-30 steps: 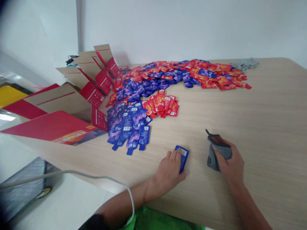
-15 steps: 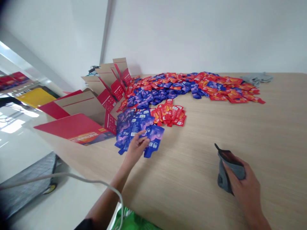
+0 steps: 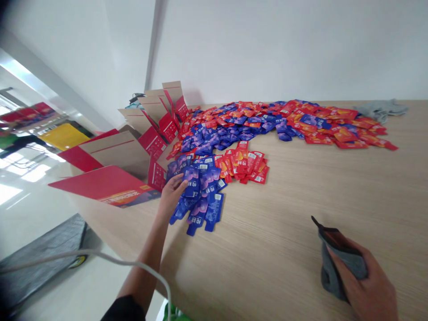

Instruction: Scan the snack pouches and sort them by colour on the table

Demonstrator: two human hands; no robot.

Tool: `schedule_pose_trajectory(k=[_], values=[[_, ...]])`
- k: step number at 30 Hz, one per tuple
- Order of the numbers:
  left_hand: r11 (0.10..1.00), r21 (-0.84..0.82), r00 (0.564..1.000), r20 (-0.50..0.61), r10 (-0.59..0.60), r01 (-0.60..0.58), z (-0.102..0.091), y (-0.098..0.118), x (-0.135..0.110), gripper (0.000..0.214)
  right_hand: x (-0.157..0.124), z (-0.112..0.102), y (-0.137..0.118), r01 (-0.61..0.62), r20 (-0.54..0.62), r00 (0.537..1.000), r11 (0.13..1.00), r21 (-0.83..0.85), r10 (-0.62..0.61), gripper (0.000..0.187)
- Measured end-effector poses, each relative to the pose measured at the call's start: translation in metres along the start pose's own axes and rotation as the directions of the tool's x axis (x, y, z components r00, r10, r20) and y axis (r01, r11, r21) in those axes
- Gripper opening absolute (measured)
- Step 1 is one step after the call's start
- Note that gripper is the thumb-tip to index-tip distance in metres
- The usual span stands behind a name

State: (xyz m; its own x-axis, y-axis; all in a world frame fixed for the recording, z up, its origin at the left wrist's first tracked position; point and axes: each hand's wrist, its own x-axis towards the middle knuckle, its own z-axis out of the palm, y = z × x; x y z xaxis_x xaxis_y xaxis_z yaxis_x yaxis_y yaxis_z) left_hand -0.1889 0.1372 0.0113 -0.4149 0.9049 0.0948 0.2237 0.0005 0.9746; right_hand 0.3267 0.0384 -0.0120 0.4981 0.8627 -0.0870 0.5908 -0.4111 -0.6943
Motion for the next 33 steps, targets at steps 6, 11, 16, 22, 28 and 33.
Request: schedule_pose_trajectory(k=[6,11,16,22,28,33], values=[[0.992,0.121,1.000,0.013,0.028,-0.029,0.000,-0.022,0.001,0.069,0.000,-0.002,-0.002,-0.060,0.060,0.996,0.998,0.014,0.059,0.063],[0.924,0.347,0.987,0.027,0.160,-0.160,0.004,-0.028,-0.011,0.067,0.000,-0.002,-0.005,-0.051,0.043,0.998,0.998,0.039,0.049,0.063],[0.640,0.692,0.916,0.077,0.395,-0.334,0.009,-0.028,-0.021,0.059,0.001,0.000,-0.003,-0.050,0.022,0.999,0.998,0.036,0.050,0.060],[0.554,0.751,0.910,0.154,0.384,-0.360,0.013,-0.033,-0.039,0.057,0.002,0.001,0.001,0.020,0.021,1.000,0.999,0.032,-0.021,0.060],[0.584,0.671,0.855,0.151,0.496,-0.457,0.027,-0.011,-0.062,0.039,0.006,0.004,0.009,0.044,0.039,0.998,0.998,0.043,-0.046,0.056],[0.614,0.435,0.752,0.338,0.566,-0.658,0.073,0.043,-0.066,0.024,0.009,0.010,0.018,0.178,0.055,0.982,0.981,0.075,-0.182,0.058]])
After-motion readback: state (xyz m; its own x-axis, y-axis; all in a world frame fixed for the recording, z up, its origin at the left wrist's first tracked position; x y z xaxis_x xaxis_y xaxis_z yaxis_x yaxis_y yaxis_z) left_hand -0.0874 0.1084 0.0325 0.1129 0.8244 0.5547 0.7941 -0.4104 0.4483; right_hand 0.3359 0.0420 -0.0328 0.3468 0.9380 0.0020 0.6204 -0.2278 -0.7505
